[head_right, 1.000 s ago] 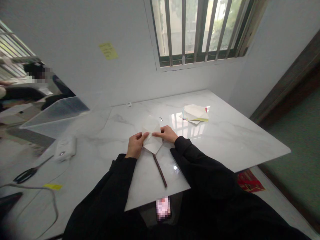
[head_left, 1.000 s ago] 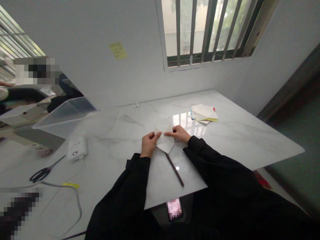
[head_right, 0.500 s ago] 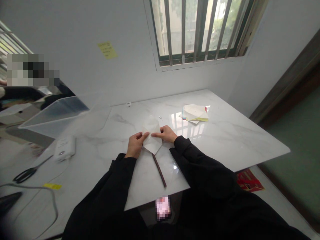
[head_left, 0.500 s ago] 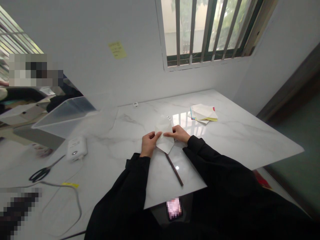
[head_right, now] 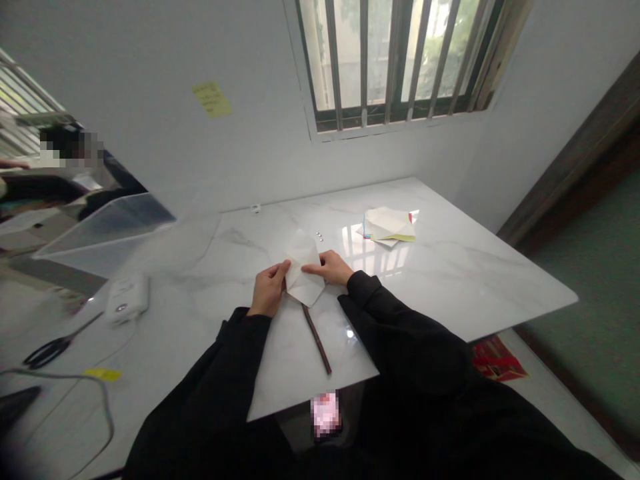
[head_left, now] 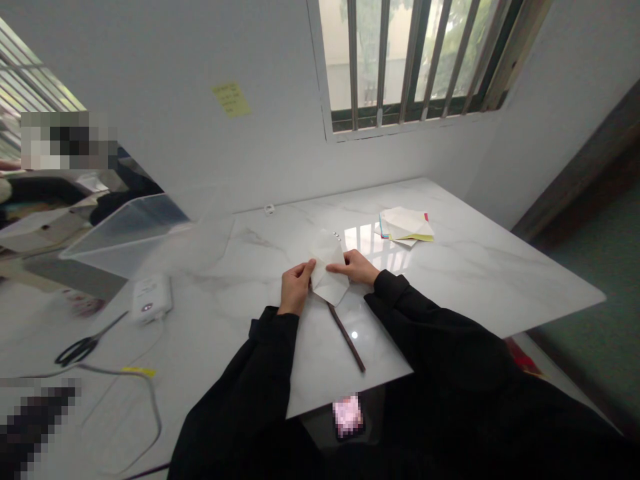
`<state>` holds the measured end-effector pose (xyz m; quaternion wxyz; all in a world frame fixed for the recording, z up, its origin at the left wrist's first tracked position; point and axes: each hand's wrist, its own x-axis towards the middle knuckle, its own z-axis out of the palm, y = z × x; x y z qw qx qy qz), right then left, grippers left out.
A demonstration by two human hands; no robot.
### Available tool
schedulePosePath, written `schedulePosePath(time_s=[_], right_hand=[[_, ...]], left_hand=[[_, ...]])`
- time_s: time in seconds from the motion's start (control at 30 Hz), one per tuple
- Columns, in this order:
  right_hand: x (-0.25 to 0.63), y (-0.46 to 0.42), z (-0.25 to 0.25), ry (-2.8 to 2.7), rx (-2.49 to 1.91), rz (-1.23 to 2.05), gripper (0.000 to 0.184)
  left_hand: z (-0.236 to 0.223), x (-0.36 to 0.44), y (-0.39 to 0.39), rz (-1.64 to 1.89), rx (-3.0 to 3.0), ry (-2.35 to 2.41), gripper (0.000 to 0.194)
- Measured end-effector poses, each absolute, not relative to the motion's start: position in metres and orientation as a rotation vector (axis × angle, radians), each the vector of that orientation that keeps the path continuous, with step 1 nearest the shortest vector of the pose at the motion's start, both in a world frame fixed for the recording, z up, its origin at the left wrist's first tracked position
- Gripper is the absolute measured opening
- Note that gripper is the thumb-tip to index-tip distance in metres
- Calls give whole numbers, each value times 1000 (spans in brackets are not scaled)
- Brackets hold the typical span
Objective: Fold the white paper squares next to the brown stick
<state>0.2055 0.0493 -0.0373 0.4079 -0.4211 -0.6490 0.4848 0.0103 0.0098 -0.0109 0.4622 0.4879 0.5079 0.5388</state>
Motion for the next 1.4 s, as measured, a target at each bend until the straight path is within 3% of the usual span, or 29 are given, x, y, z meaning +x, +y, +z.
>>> schedulePosePath(time_s=[0.93,1.4], right_hand=[[208,40,-24,-1807,-996,1314,38],[206,42,-24,-1545,-973,1453,36]], left_hand=[[-2,13,11,1496,863,1089,47],[-5,11,10,1381,1000,1076,45]])
